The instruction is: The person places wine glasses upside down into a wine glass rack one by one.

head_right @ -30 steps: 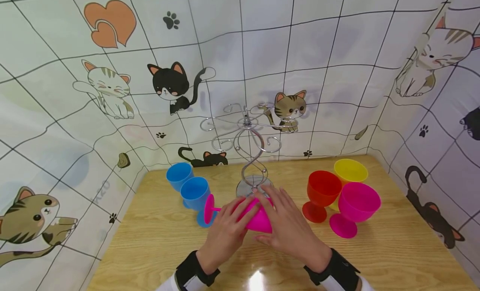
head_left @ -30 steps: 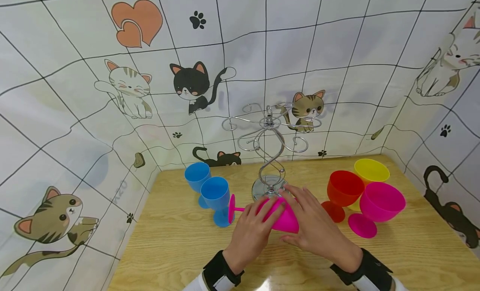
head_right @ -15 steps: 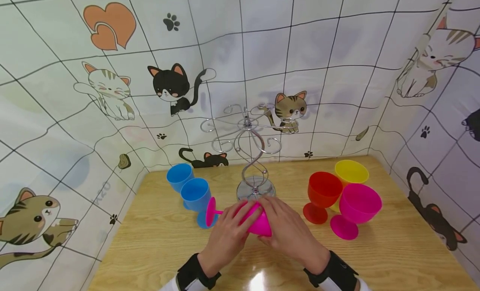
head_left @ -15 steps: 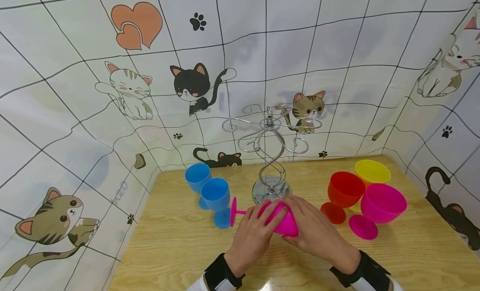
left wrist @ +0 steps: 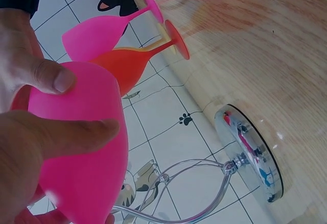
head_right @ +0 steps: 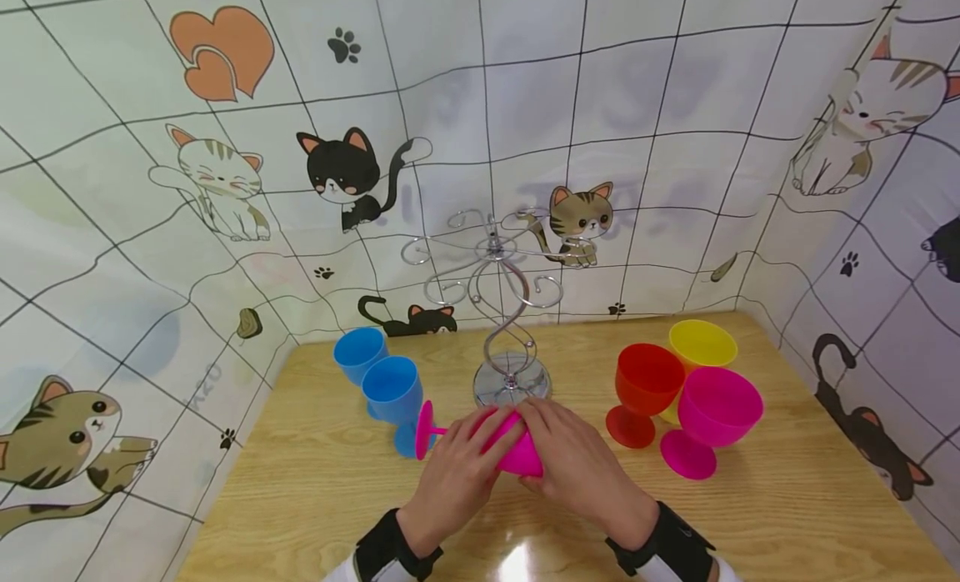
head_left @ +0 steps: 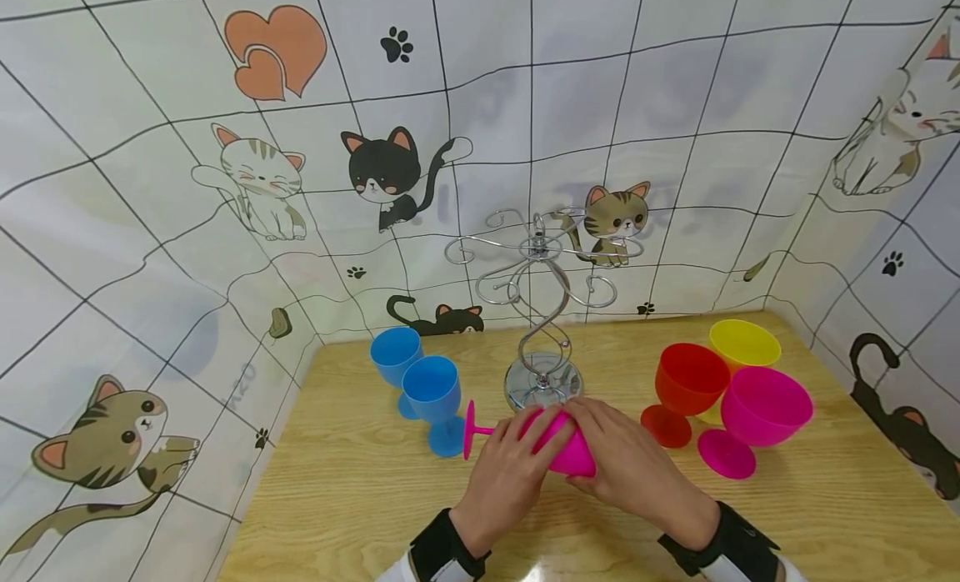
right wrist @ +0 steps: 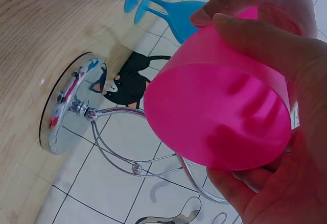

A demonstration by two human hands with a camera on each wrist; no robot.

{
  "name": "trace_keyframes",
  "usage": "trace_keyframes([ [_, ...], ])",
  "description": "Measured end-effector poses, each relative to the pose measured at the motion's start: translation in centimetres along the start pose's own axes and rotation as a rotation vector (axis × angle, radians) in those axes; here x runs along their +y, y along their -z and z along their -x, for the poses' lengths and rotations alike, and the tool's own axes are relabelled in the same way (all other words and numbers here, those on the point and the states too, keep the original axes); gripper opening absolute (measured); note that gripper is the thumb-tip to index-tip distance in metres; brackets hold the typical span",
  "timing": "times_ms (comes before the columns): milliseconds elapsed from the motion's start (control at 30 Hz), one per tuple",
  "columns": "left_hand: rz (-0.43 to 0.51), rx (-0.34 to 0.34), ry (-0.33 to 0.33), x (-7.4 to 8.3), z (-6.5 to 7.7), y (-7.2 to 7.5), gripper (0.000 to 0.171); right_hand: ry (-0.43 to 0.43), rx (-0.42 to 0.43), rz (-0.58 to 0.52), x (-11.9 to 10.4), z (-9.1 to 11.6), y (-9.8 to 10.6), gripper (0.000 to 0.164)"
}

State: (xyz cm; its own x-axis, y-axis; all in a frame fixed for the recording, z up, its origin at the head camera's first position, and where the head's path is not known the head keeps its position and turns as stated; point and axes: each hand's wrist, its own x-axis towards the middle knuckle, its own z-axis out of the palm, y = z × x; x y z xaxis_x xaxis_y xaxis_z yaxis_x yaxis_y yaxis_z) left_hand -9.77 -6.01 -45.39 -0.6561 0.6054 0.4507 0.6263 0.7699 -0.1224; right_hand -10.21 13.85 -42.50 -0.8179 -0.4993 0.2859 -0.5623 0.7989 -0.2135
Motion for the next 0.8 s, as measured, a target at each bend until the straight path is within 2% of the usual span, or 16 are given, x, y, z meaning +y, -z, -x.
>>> trace_keyframes([
  [267, -0.006, -0.009, -0.003, -0.2, -0.1, 0.4, 0.095, 0.008, 0.05, -0.009, 0.0, 0.2, -0.2, 0.098],
  [467, 0.003, 0.033, -0.022, -0.6, 0.3, 0.9, 0.103, -0.021, 0.089, -0.054, 0.0, 0.3, -0.3, 0.098],
  [533, 0.011, 0.084, -0.035, -0.7, 0.4, 1.4, 0.1, -0.034, 0.109, -0.074, 0.0, 0.2, -0.3, 0.098],
  [633, 0.032, 0.195, -0.066, -0.9, 0.3, 2.4, 0.087, -0.032, 0.149, -0.088, 0.1, 0.2, -0.4, 0.098],
  [800, 0.136, 0.445, -0.102, -1.2, 0.1, 4.4, 0.072, -0.026, 0.216, -0.128, 0.1, 0.2, -0.3, 0.099],
])
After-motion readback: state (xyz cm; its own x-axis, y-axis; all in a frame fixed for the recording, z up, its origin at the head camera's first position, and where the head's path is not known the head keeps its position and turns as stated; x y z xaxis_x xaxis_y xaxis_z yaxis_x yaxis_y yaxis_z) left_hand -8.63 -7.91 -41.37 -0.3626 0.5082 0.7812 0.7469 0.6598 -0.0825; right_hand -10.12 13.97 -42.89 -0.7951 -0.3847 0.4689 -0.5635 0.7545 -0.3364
